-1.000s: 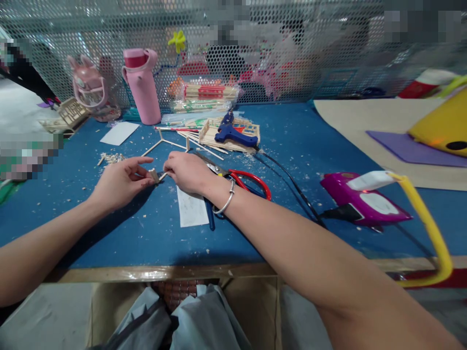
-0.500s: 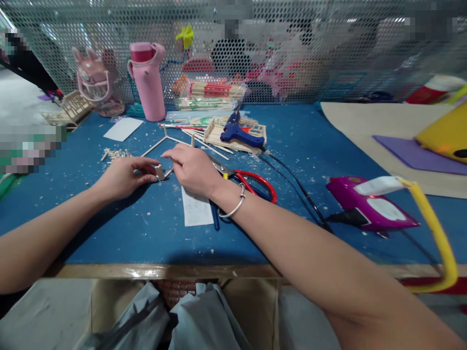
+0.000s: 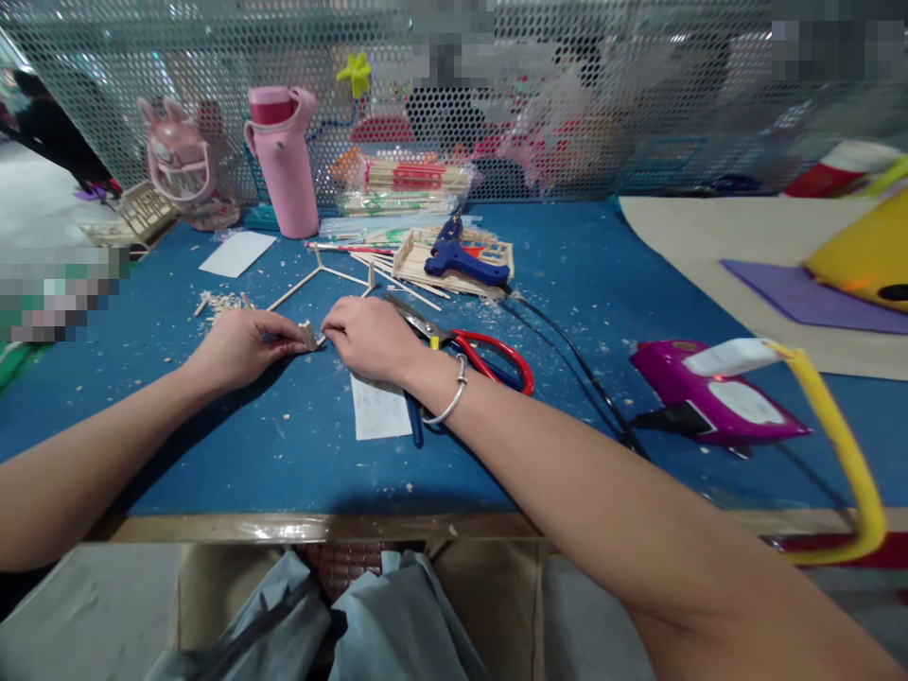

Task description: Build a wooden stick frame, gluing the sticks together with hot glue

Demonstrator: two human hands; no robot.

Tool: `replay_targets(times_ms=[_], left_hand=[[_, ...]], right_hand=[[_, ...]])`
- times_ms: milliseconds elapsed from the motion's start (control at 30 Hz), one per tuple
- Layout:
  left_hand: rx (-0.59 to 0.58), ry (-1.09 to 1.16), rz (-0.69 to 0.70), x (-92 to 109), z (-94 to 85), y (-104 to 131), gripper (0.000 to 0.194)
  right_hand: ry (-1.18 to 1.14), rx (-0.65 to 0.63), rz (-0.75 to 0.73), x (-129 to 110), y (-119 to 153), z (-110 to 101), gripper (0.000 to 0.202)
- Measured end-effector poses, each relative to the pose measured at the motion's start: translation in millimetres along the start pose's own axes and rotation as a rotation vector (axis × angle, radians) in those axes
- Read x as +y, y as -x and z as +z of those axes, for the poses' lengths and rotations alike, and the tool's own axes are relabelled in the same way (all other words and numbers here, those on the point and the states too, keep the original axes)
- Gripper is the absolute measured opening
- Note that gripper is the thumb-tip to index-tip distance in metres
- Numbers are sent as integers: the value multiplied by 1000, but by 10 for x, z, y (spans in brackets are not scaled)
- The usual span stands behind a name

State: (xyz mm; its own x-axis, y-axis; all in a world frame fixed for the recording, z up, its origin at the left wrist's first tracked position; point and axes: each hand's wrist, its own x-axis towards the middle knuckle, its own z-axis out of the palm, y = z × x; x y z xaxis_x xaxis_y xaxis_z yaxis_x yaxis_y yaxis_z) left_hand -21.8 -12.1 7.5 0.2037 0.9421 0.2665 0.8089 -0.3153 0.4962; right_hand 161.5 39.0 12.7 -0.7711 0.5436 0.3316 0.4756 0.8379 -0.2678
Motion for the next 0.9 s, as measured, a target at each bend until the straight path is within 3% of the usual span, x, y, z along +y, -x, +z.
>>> replay_targets(times_ms=[433, 600, 900], left_hand=[[-30, -48, 26, 15, -3, -9, 14], [-130, 40, -10, -13, -101, -7, 18], [-42, 92, 32, -12, -27, -9, 21]], right_hand=[[25, -6, -19, 8, -9, 7, 25], [-5, 7, -15, 17, 2, 7, 23], [-23, 5, -46, 47, -3, 32, 17]])
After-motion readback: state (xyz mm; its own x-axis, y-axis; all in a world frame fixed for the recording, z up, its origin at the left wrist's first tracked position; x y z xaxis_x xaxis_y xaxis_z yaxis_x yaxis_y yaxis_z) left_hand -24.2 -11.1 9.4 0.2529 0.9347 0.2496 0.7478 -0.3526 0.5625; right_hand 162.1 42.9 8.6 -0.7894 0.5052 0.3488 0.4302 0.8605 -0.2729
